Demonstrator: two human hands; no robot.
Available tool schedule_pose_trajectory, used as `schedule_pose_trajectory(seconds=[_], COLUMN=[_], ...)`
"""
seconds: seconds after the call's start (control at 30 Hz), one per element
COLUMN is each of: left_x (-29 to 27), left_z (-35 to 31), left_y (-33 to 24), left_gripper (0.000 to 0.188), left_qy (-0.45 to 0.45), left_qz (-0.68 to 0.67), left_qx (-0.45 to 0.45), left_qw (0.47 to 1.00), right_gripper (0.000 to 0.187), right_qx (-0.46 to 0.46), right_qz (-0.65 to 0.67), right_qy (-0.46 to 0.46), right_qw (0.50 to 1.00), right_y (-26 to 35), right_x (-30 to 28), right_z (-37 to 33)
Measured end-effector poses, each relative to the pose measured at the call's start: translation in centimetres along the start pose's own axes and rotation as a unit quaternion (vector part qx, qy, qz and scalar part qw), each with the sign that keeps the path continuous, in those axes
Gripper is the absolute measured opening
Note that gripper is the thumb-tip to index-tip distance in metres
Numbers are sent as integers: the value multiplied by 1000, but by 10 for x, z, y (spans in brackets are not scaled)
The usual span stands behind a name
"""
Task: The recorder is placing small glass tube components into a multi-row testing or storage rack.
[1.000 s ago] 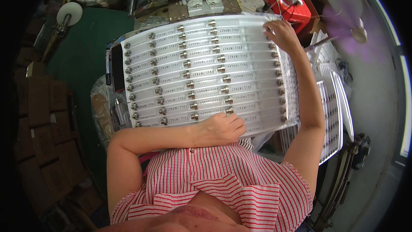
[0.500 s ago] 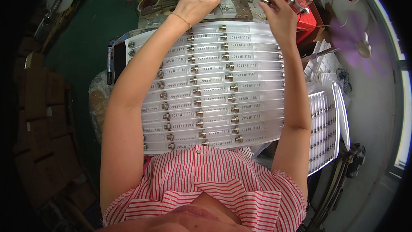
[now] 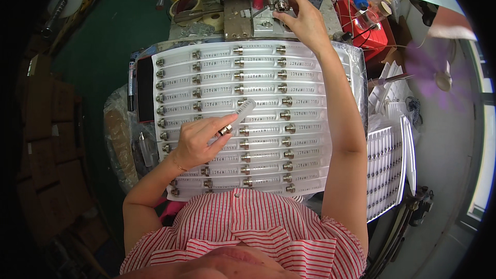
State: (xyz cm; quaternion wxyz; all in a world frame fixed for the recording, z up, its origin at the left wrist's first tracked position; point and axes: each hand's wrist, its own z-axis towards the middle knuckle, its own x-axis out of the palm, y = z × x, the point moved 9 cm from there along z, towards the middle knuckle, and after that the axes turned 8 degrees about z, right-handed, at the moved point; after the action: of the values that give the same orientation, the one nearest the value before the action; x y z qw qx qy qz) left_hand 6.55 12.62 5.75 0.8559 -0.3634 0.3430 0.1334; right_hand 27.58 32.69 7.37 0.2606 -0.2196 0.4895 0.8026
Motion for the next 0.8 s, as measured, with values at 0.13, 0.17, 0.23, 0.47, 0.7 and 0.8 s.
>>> schedule_pose_trajectory(seconds=[0.13,0.17,0.23,0.47,0.7,0.8], left_x=[3,3,3,1,-5,0], left_z=[-1,-1,0,0,5,-1], left_y=[10,10,11,11,12,46], left_gripper=[41,40,40,40,38,33], left_qy=[6,2,0,-6,18,79], left_qz=[-27,-31,-33,-33,-43,-169], left_qx=[-32,-31,-31,-32,-54,-240], left_qw=[999,999,999,999,997,953], right_gripper=[58,57,57,56,65,68], right_qx=[-2,-12,-9,-10,-35,-18], right_qz=[13,11,9,11,-2,-74], right_qy=[32,37,40,43,39,23], right_qw=[999,999,999,999,999,997], right_y=[1,3,2,-1,-3,-19], right_x=[4,5,5,5,0,-35], right_z=[1,1,1,1,0,-12])
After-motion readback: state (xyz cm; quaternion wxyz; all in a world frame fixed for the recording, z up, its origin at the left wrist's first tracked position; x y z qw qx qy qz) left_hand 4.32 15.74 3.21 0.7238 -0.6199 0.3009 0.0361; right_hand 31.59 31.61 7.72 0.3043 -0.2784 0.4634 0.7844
